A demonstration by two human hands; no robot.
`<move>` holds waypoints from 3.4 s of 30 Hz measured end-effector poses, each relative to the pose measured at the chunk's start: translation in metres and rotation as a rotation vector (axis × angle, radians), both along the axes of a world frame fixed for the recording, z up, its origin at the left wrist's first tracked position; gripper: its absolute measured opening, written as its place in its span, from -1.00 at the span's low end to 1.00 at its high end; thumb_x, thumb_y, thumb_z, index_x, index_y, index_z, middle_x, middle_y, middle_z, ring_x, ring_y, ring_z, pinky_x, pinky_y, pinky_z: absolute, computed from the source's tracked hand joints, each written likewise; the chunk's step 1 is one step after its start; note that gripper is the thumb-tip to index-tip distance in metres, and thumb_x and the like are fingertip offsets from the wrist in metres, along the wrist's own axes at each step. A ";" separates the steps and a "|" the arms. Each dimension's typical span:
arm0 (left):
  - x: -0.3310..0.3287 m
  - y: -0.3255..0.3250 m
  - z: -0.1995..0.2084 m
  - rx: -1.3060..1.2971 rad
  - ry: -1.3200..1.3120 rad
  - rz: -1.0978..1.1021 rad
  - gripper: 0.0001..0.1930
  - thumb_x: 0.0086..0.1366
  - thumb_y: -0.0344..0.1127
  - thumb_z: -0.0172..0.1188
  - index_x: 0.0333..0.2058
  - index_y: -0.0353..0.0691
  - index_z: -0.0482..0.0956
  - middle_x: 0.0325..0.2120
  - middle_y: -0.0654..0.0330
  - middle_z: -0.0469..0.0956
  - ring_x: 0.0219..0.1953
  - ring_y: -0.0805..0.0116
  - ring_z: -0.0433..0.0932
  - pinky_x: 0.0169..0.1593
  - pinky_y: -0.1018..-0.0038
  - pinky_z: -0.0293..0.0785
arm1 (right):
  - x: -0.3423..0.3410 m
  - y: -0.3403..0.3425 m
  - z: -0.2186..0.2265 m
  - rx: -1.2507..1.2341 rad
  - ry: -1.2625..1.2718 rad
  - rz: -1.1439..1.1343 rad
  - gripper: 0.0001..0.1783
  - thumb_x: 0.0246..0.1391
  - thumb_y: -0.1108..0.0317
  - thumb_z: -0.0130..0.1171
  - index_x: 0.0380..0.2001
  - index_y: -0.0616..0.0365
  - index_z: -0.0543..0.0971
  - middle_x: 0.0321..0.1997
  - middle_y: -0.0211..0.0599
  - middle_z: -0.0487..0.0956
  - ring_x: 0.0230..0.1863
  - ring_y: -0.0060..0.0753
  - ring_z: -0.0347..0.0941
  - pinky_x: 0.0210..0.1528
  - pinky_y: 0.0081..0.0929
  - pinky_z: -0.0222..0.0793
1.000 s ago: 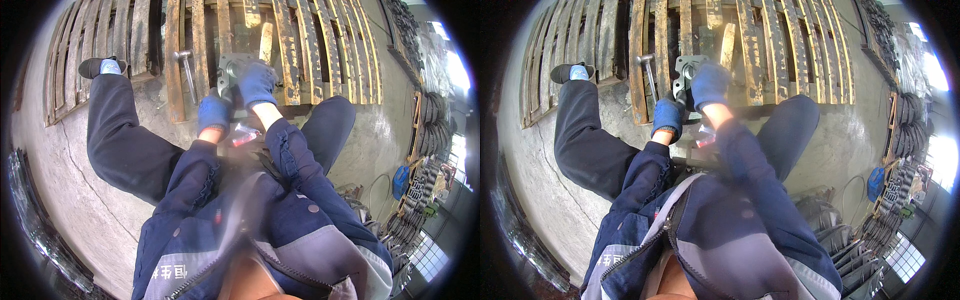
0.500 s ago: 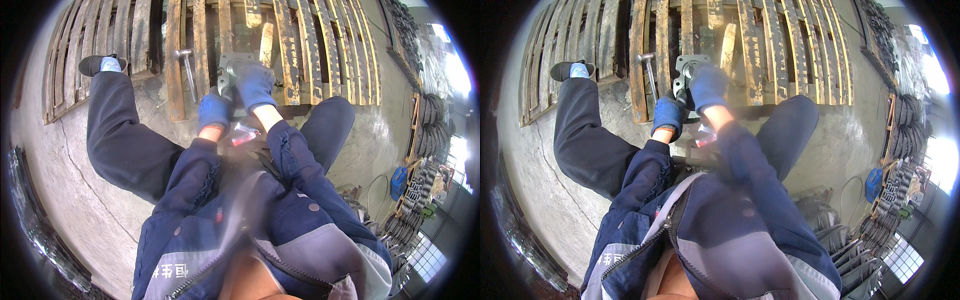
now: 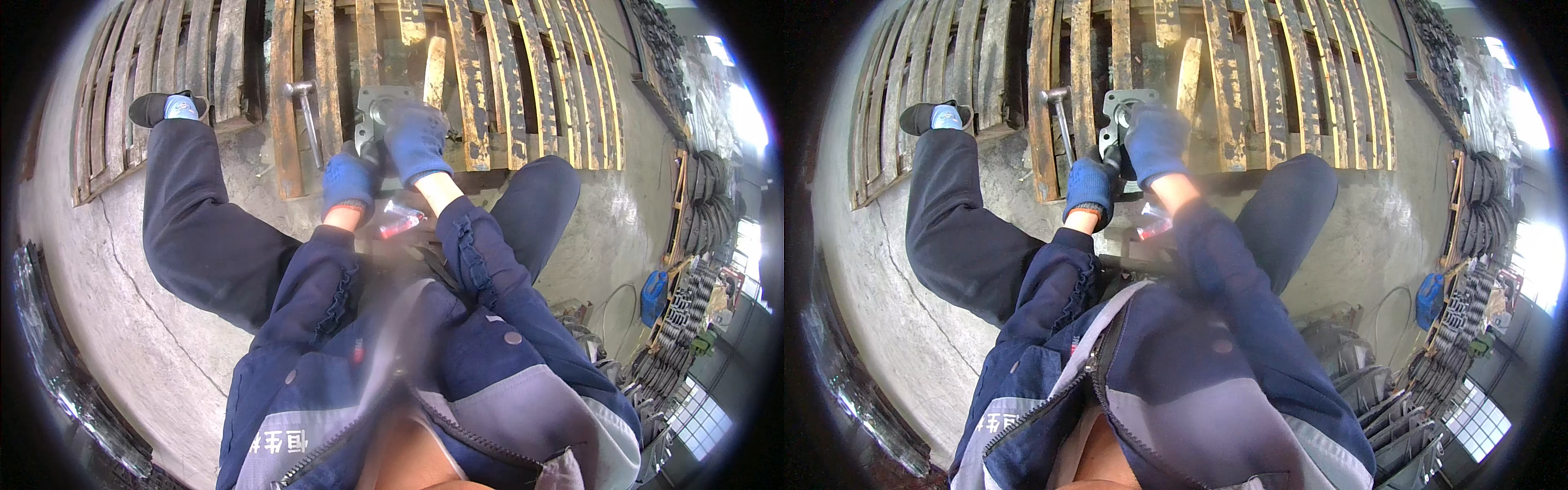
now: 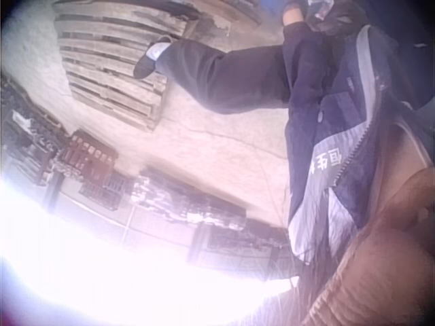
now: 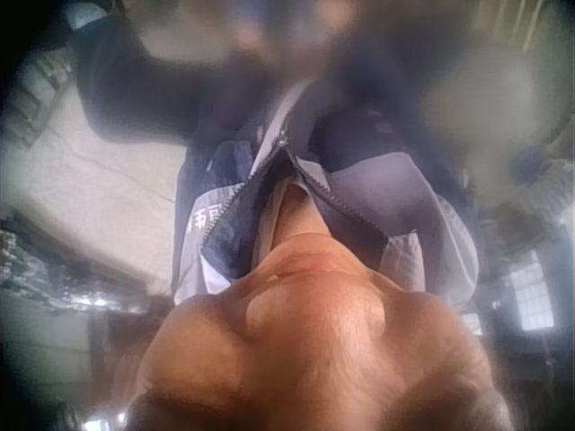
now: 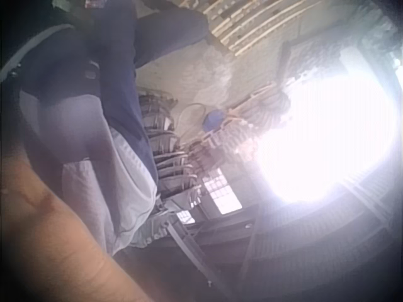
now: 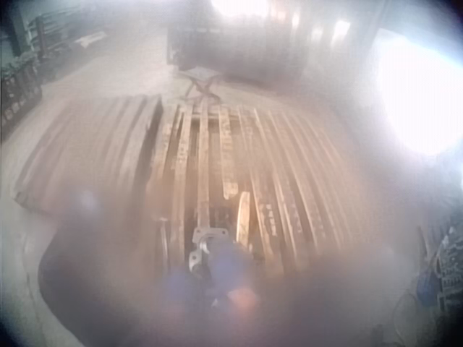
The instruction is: The person sits on the floor and cleans a metal part using a hammer and a cloth. They repeatedly strike and wipe the part, then place it on a table with other similar parts.
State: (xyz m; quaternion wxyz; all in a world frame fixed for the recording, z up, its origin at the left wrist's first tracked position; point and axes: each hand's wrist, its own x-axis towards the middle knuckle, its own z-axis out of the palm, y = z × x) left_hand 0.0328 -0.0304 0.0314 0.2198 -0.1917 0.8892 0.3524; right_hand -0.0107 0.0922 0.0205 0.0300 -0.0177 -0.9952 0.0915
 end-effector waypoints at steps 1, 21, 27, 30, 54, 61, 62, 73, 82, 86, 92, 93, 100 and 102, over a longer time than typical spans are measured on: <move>0.000 0.000 0.002 0.011 -0.007 -0.003 -0.43 0.36 0.10 -0.02 -0.01 -0.36 0.54 -0.12 -0.30 0.58 0.02 -0.22 0.55 0.10 0.09 0.46 | 0.000 0.001 0.001 -0.013 -0.003 0.033 -0.87 -0.10 0.32 0.17 -0.45 -0.08 0.68 -0.36 -0.29 0.66 -0.23 -0.16 0.60 -0.15 -0.22 0.46; 0.044 0.007 -0.023 0.082 0.125 -0.009 -0.45 0.34 0.05 0.10 0.12 -0.26 0.43 -0.22 -0.28 0.60 -0.12 -0.27 0.58 -0.06 0.00 0.49 | 0.058 0.075 -0.022 -0.762 -0.118 -0.105 -0.66 0.22 0.16 0.19 -0.09 0.18 0.58 -0.16 0.04 0.57 -0.09 0.03 0.50 0.00 -0.21 0.40; 0.046 0.006 -0.028 0.066 0.183 -0.043 -0.44 0.36 0.02 0.12 0.17 -0.26 0.39 -0.20 -0.26 0.60 -0.09 -0.26 0.57 -0.05 0.03 0.49 | 0.058 0.082 -0.042 -0.991 -0.208 -0.186 -0.75 0.24 0.25 0.11 -0.12 0.16 0.58 -0.20 0.04 0.58 -0.15 0.04 0.53 -0.07 -0.18 0.44; 0.039 0.003 -0.025 0.078 0.029 0.023 -0.49 0.34 -0.02 0.14 0.10 -0.28 0.44 -0.21 -0.25 0.61 -0.08 -0.23 0.58 -0.06 0.07 0.50 | 0.056 0.068 -0.036 -0.955 -0.173 -0.192 -0.78 0.24 0.29 0.06 -0.14 0.14 0.57 -0.25 0.03 0.58 -0.18 0.05 0.52 -0.10 -0.14 0.44; 0.033 0.003 -0.034 0.031 0.055 0.080 -0.53 0.36 0.01 0.10 0.07 -0.22 0.52 -0.22 -0.24 0.62 -0.11 -0.15 0.63 -0.12 0.15 0.52 | 0.036 -0.003 -0.024 -0.256 0.113 -0.159 -0.65 0.18 0.07 0.05 -0.37 0.09 0.67 -0.46 -0.03 0.64 -0.37 0.05 0.57 -0.19 -0.06 0.40; 0.031 0.004 -0.023 -0.022 0.051 0.020 -0.53 0.38 0.06 0.00 0.01 -0.22 0.48 -0.18 -0.27 0.60 -0.07 -0.25 0.58 -0.04 0.03 0.49 | 0.032 0.001 -0.015 -0.076 -0.002 0.029 -0.81 0.05 0.21 0.12 -0.32 -0.03 0.65 -0.41 -0.16 0.65 -0.27 -0.08 0.58 -0.02 -0.09 0.30; 0.031 0.003 -0.023 -0.034 0.053 0.017 -0.51 0.39 0.09 -0.02 0.01 -0.23 0.48 -0.18 -0.28 0.60 -0.07 -0.26 0.57 -0.04 0.02 0.48 | 0.031 0.002 -0.015 -0.096 0.013 0.064 -0.82 0.03 0.23 0.13 -0.33 -0.05 0.65 -0.40 -0.18 0.65 -0.25 -0.10 0.58 -0.02 -0.09 0.30; 0.032 0.002 -0.030 -0.014 0.080 0.030 -0.49 0.37 0.05 0.07 0.07 -0.25 0.50 -0.20 -0.27 0.60 -0.06 -0.24 0.57 -0.08 0.08 0.51 | 0.030 0.002 -0.008 -0.017 0.039 0.024 -0.81 -0.07 0.24 0.19 -0.36 0.01 0.66 -0.37 -0.14 0.66 -0.22 -0.03 0.58 -0.03 -0.12 0.35; 0.032 0.001 -0.030 0.004 0.028 0.037 -0.49 0.36 0.09 0.04 0.09 -0.16 0.48 -0.16 -0.24 0.60 -0.02 -0.24 0.56 -0.01 0.05 0.49 | 0.031 0.006 -0.006 -0.152 0.027 0.032 -0.78 -0.08 0.21 0.20 -0.41 0.09 0.67 -0.39 -0.11 0.65 -0.20 -0.01 0.56 0.00 -0.08 0.33; 0.030 0.002 -0.023 -0.015 0.026 0.025 -0.47 0.36 0.07 0.05 0.13 -0.18 0.47 -0.16 -0.26 0.60 -0.03 -0.24 0.56 -0.01 0.05 0.49 | 0.029 0.005 -0.003 -0.073 0.036 0.048 -0.80 -0.09 0.26 0.19 -0.42 0.11 0.67 -0.41 -0.09 0.64 -0.20 -0.01 0.56 -0.02 -0.13 0.36; 0.032 0.004 -0.013 0.001 0.095 0.018 -0.57 0.37 -0.04 0.06 0.03 -0.25 0.50 -0.23 -0.27 0.61 -0.11 -0.27 0.58 -0.08 0.03 0.50 | 0.028 0.003 -0.002 -0.075 0.109 0.012 -0.83 -0.13 0.31 0.19 -0.44 0.11 0.66 -0.35 -0.09 0.63 -0.23 -0.03 0.56 -0.10 -0.11 0.40; 0.032 0.005 -0.014 0.034 0.087 0.041 -0.57 0.38 -0.03 0.06 0.02 -0.25 0.51 -0.24 -0.27 0.61 -0.11 -0.28 0.58 -0.08 0.03 0.49 | 0.029 0.004 -0.002 -0.094 0.123 0.023 -0.83 -0.13 0.31 0.19 -0.44 0.11 0.66 -0.33 -0.09 0.63 -0.23 -0.03 0.55 -0.10 -0.11 0.40; 0.031 0.002 -0.017 0.013 0.128 0.014 -0.56 0.39 0.02 0.04 -0.05 -0.27 0.52 -0.25 -0.29 0.60 -0.11 -0.29 0.56 -0.07 0.01 0.48 | 0.033 0.002 -0.005 -0.151 0.089 -0.037 -0.78 0.01 0.31 0.12 -0.24 -0.01 0.64 -0.27 -0.18 0.63 -0.09 -0.09 0.55 -0.03 -0.15 0.41; 0.031 0.002 -0.017 0.033 0.084 0.035 -0.57 0.39 0.01 0.04 -0.04 -0.26 0.52 -0.25 -0.29 0.60 -0.11 -0.30 0.56 -0.07 0.02 0.48 | 0.034 0.001 -0.002 -0.148 0.044 -0.041 -0.77 0.02 0.29 0.12 -0.23 -0.01 0.64 -0.26 -0.18 0.63 -0.08 -0.12 0.56 -0.05 -0.17 0.42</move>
